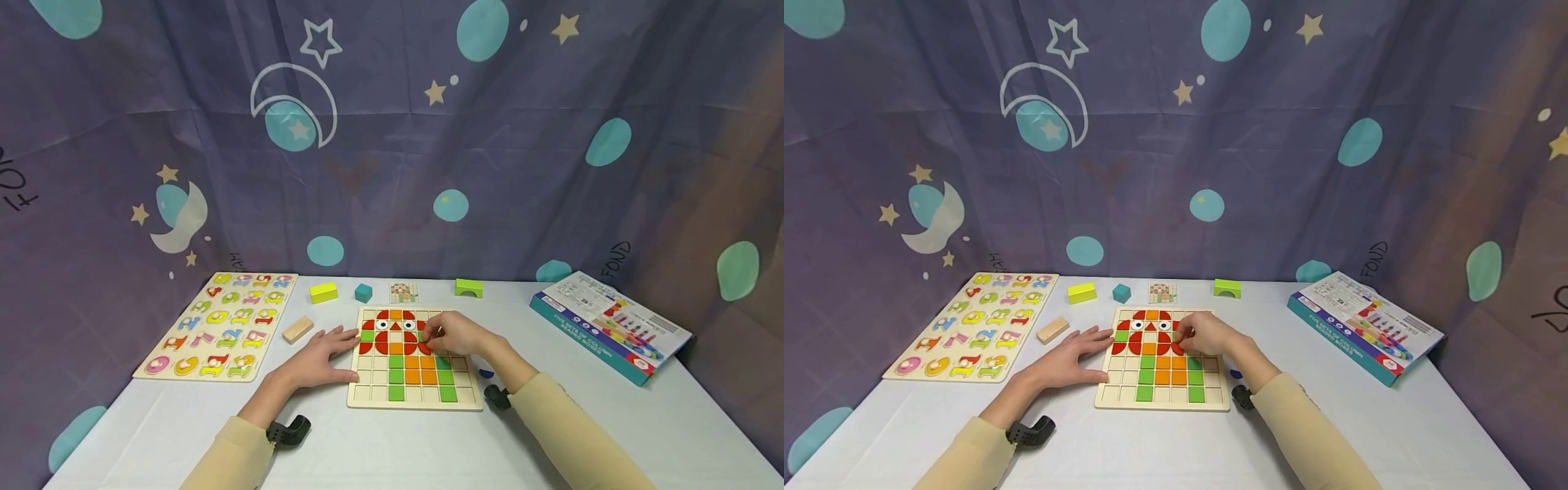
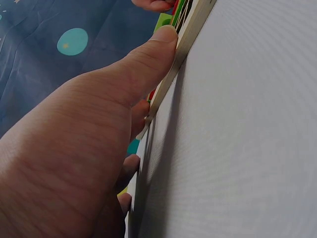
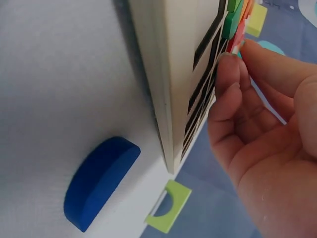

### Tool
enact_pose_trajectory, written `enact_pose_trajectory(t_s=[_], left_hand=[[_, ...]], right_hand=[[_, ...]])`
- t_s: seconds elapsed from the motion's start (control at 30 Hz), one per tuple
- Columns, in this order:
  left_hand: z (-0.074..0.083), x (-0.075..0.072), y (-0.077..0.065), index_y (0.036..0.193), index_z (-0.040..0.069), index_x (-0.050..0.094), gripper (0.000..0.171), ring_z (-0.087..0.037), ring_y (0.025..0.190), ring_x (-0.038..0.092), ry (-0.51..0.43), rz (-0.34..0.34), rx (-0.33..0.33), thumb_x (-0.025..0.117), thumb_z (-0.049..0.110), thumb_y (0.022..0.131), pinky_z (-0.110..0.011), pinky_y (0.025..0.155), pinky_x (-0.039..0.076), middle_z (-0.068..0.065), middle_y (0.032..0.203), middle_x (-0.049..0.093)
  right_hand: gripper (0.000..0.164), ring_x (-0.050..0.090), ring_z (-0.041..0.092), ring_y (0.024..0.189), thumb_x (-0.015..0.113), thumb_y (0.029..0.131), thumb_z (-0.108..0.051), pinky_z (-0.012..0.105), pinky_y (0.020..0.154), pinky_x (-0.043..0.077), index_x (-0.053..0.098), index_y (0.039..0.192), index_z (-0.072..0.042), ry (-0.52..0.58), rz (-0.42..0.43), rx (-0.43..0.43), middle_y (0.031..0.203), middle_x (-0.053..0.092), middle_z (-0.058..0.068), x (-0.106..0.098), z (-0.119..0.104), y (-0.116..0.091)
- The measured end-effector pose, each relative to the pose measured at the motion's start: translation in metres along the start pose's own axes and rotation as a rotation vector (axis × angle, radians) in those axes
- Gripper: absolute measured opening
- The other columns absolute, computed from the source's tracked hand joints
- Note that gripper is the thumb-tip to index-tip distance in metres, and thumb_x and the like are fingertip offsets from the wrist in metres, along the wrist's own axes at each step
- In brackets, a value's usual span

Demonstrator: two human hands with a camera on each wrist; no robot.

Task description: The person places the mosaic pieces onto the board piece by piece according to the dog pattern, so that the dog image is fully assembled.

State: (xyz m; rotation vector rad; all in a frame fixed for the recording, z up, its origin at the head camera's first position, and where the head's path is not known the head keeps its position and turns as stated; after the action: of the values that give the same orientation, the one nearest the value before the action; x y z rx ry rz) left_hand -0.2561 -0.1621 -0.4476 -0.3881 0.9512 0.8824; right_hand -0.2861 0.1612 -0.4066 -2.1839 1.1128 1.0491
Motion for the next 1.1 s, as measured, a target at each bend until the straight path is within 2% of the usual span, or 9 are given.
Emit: enact_pose_trajectory(t_s=[0.13, 0.3, 0.53, 0.9, 1.1], left_hand=[[-0.001, -0.001, -0.001, 0.149, 0.007, 0.051, 0.082, -0.033, 0.151, 0.021, -0.003, 0.0, 0.0, 0.077, 0.051, 0.085, -0.057, 0.12, 0.008, -0.005, 0.158, 0.04], [-0.002, -0.001, -0.001, 0.148, 0.006, 0.051, 0.081, -0.034, 0.15, 0.021, -0.009, 0.004, 0.007, 0.078, 0.051, 0.086, -0.058, 0.12, 0.009, -0.007, 0.158, 0.04], [-0.001, -0.001, 0.0, 0.149, 0.008, 0.051, 0.082, -0.032, 0.151, 0.021, 0.012, -0.007, -0.009, 0.078, 0.051, 0.085, -0.056, 0.121, 0.009, -0.004, 0.158, 0.04], [-0.001, -0.001, 0.001, 0.149, 0.008, 0.052, 0.082, -0.032, 0.151, 0.021, -0.001, -0.005, -0.007, 0.078, 0.051, 0.084, -0.056, 0.121, 0.009, -0.004, 0.158, 0.04], [-0.002, 0.0, 0.001, 0.148, 0.007, 0.052, 0.081, -0.033, 0.15, 0.022, -0.007, 0.002, 0.002, 0.078, 0.05, 0.085, -0.057, 0.12, 0.009, -0.006, 0.158, 0.041]], right_hand=[[0.006, 0.054, 0.015, 0.078, 0.074, 0.091, -0.006, 0.031, 0.073, 0.05, 0.07, 0.089, -0.009, -0.007, 0.006, -0.003, 0.083, 0.062, -0.003, 0.001, -0.003, 0.001], [0.011, 0.053, 0.014, 0.073, 0.078, 0.09, -0.011, 0.029, 0.067, 0.047, 0.068, 0.086, -0.012, -0.071, 0.014, -0.012, 0.076, 0.059, -0.004, 0.003, -0.01, 0.004], [0.017, 0.051, 0.013, 0.068, 0.079, 0.089, -0.014, 0.027, 0.064, 0.045, 0.065, 0.08, -0.012, -0.139, 0.01, 0.021, 0.072, 0.058, -0.003, 0.004, -0.01, 0.004], [0.014, 0.054, 0.013, 0.07, 0.077, 0.091, -0.016, 0.027, 0.065, 0.048, 0.066, 0.082, -0.015, -0.088, 0.009, 0.06, 0.074, 0.06, -0.003, 0.0, -0.006, 0.002], [0.009, 0.054, 0.014, 0.073, 0.076, 0.092, -0.014, 0.029, 0.068, 0.049, 0.068, 0.088, -0.011, -0.032, 0.045, 0.007, 0.079, 0.062, -0.004, -0.008, 0.0, -0.011]])
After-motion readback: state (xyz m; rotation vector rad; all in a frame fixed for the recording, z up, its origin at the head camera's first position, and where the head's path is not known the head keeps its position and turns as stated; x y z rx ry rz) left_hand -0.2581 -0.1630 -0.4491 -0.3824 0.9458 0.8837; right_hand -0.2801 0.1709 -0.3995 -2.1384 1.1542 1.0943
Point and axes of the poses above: each hand's wrist, its own y-axis towards the middle knuckle, its own x-axis out of the palm, z = x × y, the point moved 1 cm from there along y, towards the middle knuckle
